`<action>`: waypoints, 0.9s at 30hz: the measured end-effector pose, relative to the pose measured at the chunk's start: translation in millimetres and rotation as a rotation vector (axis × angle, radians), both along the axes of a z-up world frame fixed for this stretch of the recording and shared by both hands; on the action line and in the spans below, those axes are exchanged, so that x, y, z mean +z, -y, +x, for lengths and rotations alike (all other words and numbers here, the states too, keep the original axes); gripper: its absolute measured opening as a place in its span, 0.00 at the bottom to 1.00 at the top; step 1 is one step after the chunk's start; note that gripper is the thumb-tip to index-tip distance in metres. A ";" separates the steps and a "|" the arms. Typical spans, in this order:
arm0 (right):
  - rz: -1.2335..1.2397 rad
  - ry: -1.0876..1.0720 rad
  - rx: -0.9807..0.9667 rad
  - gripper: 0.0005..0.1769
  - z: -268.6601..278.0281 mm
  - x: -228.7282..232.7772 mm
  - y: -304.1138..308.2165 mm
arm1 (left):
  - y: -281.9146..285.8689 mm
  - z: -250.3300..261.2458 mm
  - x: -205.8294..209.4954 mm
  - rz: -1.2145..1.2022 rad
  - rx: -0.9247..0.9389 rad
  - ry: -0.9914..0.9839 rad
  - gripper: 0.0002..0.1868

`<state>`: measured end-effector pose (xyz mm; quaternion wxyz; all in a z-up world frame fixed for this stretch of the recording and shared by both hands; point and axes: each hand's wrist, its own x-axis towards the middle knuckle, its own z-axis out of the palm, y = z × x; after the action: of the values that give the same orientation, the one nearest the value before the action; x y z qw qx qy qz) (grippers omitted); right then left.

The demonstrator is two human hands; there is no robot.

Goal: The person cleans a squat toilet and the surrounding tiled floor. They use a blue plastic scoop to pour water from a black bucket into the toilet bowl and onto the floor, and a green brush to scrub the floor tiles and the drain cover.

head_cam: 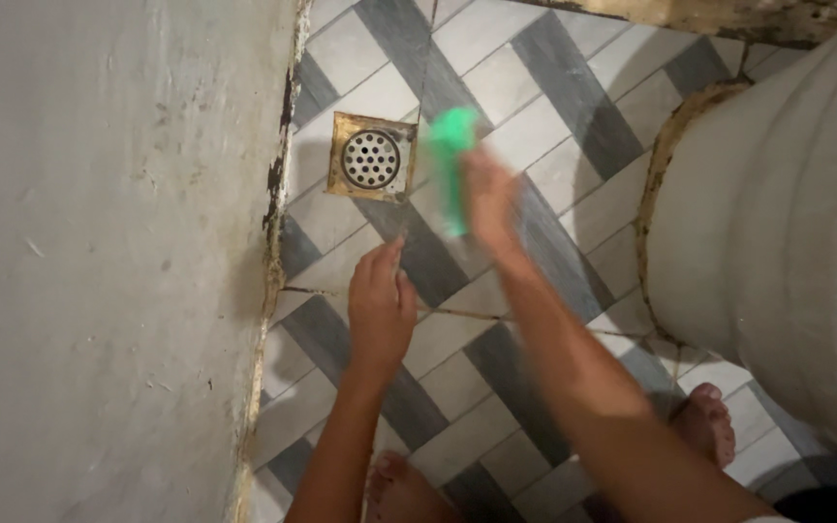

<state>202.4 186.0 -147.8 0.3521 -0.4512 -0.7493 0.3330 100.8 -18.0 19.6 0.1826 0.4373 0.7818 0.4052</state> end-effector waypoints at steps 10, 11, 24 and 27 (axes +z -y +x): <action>0.151 0.121 -0.492 0.23 163.9 20.0 -109.1 | 7.4 -15.1 -23.9 -0.024 0.024 0.000 0.20; 0.099 0.095 -0.426 0.19 149.1 21.8 -111.4 | 7.2 -17.4 -25.1 -0.021 0.030 -0.015 0.21; -0.270 0.347 0.246 0.31 -98.3 60.4 43.3 | 2.4 -28.1 -9.6 0.051 0.037 -0.052 0.23; 0.077 -0.059 0.240 0.25 -78.9 46.2 32.0 | 8.0 -29.4 -10.5 0.065 0.045 -0.052 0.24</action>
<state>123.5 154.0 -101.6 0.3488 -0.3344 -0.7996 0.3567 71.4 -26.0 9.1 0.1385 0.4356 0.7824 0.4230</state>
